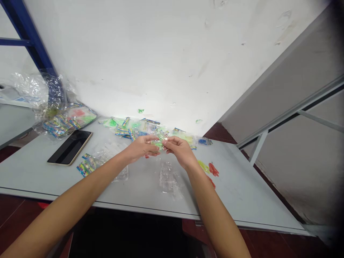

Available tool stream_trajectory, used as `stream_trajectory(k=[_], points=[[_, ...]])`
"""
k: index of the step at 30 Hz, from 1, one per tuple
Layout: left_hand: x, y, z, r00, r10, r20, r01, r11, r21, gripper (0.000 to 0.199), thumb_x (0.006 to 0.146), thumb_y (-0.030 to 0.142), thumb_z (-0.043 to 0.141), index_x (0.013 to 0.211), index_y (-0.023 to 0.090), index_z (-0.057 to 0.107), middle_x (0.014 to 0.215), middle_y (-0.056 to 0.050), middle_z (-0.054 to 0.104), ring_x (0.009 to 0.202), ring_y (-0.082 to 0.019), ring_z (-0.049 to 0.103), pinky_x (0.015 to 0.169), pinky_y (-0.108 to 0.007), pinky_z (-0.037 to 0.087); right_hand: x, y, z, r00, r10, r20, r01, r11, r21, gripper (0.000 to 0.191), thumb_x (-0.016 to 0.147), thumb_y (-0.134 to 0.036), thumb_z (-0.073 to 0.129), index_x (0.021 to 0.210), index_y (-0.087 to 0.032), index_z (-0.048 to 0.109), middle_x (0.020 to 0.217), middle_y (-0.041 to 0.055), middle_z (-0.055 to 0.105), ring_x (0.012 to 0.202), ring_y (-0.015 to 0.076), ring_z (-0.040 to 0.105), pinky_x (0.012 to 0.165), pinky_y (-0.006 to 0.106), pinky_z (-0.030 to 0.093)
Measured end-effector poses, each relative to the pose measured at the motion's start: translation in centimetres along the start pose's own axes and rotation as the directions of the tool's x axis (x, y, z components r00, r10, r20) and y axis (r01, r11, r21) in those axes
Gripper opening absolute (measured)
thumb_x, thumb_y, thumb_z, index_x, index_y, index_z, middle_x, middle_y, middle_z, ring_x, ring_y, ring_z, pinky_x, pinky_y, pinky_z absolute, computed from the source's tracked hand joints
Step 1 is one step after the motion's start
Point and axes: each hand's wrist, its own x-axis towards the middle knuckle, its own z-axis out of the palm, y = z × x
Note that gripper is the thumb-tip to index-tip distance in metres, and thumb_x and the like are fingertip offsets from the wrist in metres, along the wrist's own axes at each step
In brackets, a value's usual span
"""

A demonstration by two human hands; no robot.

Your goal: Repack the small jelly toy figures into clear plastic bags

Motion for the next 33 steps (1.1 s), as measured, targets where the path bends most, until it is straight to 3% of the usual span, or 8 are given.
stream_trajectory(k=[5, 13, 18, 21, 26, 33], points=[[0.8, -0.7, -0.7, 0.996, 0.012, 0.087, -0.002, 0.993, -0.114, 0.035, 0.064, 0.031, 0.084, 0.088, 0.014, 0.065, 0.079, -0.007, 0.068, 0.071, -0.016, 0.065, 0.057, -0.026, 0.036, 0.1, 0.1, 0.4, 0.994, -0.011, -0.113, 0.017, 0.999, 0.048, 0.036, 0.061, -0.046, 0.083, 0.077, -0.019, 0.065, 0.074, 0.0022, 0.069, 0.067, 0.0155, 0.064, 0.061, 0.028, 0.05], [1.2, -1.2, -0.9, 1.0, 0.005, -0.006, -0.006, 0.995, -0.1, 0.028, 0.067, 0.032, 0.081, 0.07, 0.015, 0.06, 0.07, -0.005, 0.066, 0.061, -0.013, 0.061, 0.056, -0.027, 0.04, 0.1, 0.4, 0.6, 0.987, -0.043, -0.156, 0.039, 0.999, -0.026, 0.037, 0.065, -0.051, 0.079, 0.075, -0.019, 0.063, 0.068, 0.0029, 0.066, 0.065, 0.0173, 0.065, 0.055, 0.026, 0.047], [1.1, -1.0, -0.9, 0.999, 0.034, 0.03, -0.027, 0.977, -0.211, 0.031, 0.065, 0.033, 0.084, 0.077, 0.015, 0.062, 0.096, -0.013, 0.073, 0.09, -0.022, 0.069, 0.065, -0.027, 0.046, 0.0, 0.6, 1.0, 0.984, -0.074, -0.161, 0.067, 0.997, -0.05, 0.038, 0.067, -0.053, 0.077, 0.077, -0.02, 0.064, 0.07, 0.0034, 0.068, 0.065, 0.0175, 0.065, 0.055, 0.027, 0.047], [1.1, -1.3, -1.0, 0.998, 0.028, 0.05, -0.019, 0.986, -0.166, 0.035, 0.068, 0.04, 0.083, 0.085, 0.014, 0.066, 0.102, -0.016, 0.073, 0.086, -0.023, 0.07, 0.059, -0.027, 0.044, 0.0, 0.8, 1.1, 0.985, -0.08, -0.155, 0.072, 0.996, -0.059, 0.036, 0.068, -0.052, 0.077, 0.077, -0.02, 0.064, 0.066, 0.0019, 0.067, 0.064, 0.0175, 0.065, 0.056, 0.027, 0.047], [1.1, -1.4, -1.2, 1.0, 0.024, -0.007, -0.024, 0.995, -0.092, 0.04, 0.067, 0.043, 0.083, 0.089, 0.012, 0.07, 0.1, -0.017, 0.074, 0.075, -0.021, 0.07, 0.061, -0.029, 0.047, 0.1, 1.1, 1.3, 0.98, -0.089, -0.179, 0.08, 0.995, -0.055, 0.034, 0.068, -0.051, 0.077, 0.075, -0.02, 0.064, 0.066, 0.0022, 0.067, 0.061, 0.0164, 0.063, 0.054, 0.027, 0.046], [1.0, -1.0, -1.0, 0.999, 0.033, 0.007, -0.031, 0.988, -0.151, 0.037, 0.068, 0.042, 0.084, 0.086, 0.013, 0.068, 0.101, -0.017, 0.074, 0.092, -0.026, 0.071, 0.066, -0.028, 0.051, 0.1, 1.4, 1.4, 0.976, -0.074, -0.207, 0.068, 0.997, -0.032, 0.038, 0.069, -0.054, 0.075, 0.077, -0.02, 0.062, 0.071, 0.0039, 0.071, 0.061, 0.0162, 0.064, 0.054, 0.027, 0.046]])
